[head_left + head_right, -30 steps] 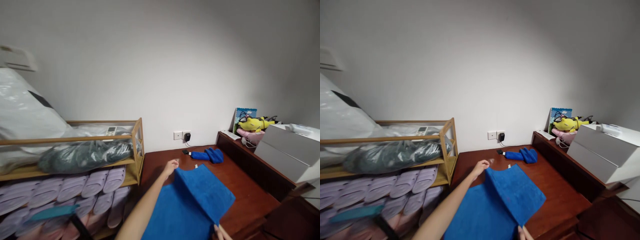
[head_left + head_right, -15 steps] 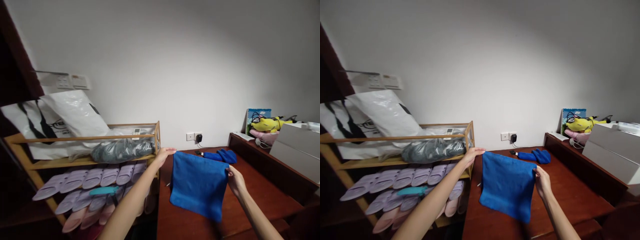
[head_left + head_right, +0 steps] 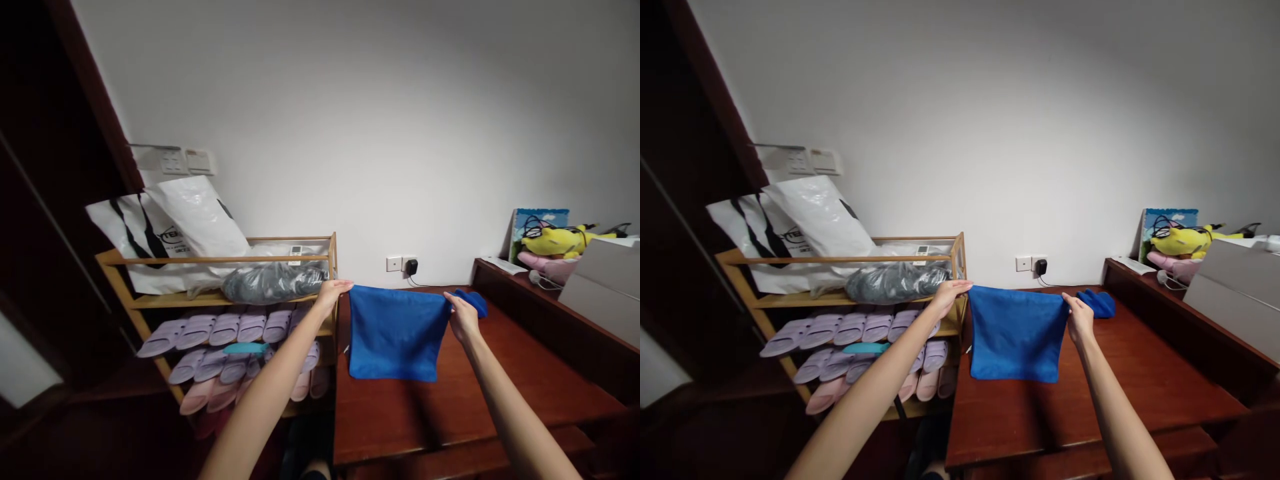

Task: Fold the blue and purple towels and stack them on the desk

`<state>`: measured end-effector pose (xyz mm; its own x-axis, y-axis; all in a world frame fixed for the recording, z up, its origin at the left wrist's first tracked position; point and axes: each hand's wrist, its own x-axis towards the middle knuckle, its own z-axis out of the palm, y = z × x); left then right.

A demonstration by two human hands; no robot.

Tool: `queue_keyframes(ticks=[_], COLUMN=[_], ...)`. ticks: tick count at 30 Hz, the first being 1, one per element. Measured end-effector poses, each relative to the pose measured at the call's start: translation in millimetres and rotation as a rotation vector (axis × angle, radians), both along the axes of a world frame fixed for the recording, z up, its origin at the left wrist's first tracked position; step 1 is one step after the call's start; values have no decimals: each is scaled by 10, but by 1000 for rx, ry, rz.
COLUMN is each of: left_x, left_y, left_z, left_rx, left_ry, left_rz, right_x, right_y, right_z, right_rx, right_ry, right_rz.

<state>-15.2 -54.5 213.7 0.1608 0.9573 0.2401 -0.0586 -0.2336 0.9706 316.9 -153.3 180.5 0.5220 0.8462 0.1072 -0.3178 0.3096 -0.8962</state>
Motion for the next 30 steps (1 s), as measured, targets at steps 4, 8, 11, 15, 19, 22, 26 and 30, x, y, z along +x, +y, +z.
queue_keyframes(ticks=[4,8,11,15,19,22,26,30], left_x=[-94,-195,-265,-308,-305,-292,-289,-333], left_y=[-39,-53,-71,-122,-217,-327,-530,-792], left_z=[87,185,241,296,378,467,605,787], left_rx=[48,63,78,105,150,209,327,442], left_ry=[-17,10,68,173,293,387,534,663], left_rz=[32,27,27,45,35,13,39,25], right_x=[-40,0,71,172,231,258,305,333], right_y=[10,-54,-98,-126,-182,-249,-366,-583], right_z=[61,208,316,414,488,538,593,683], right_rx=[31,15,-10,-24,-29,-37,-81,-110], right_ry=[-94,-269,-402,-531,-638,-702,-801,-1057], right_rz=[-11,79,114,112,99,86,45,-40])
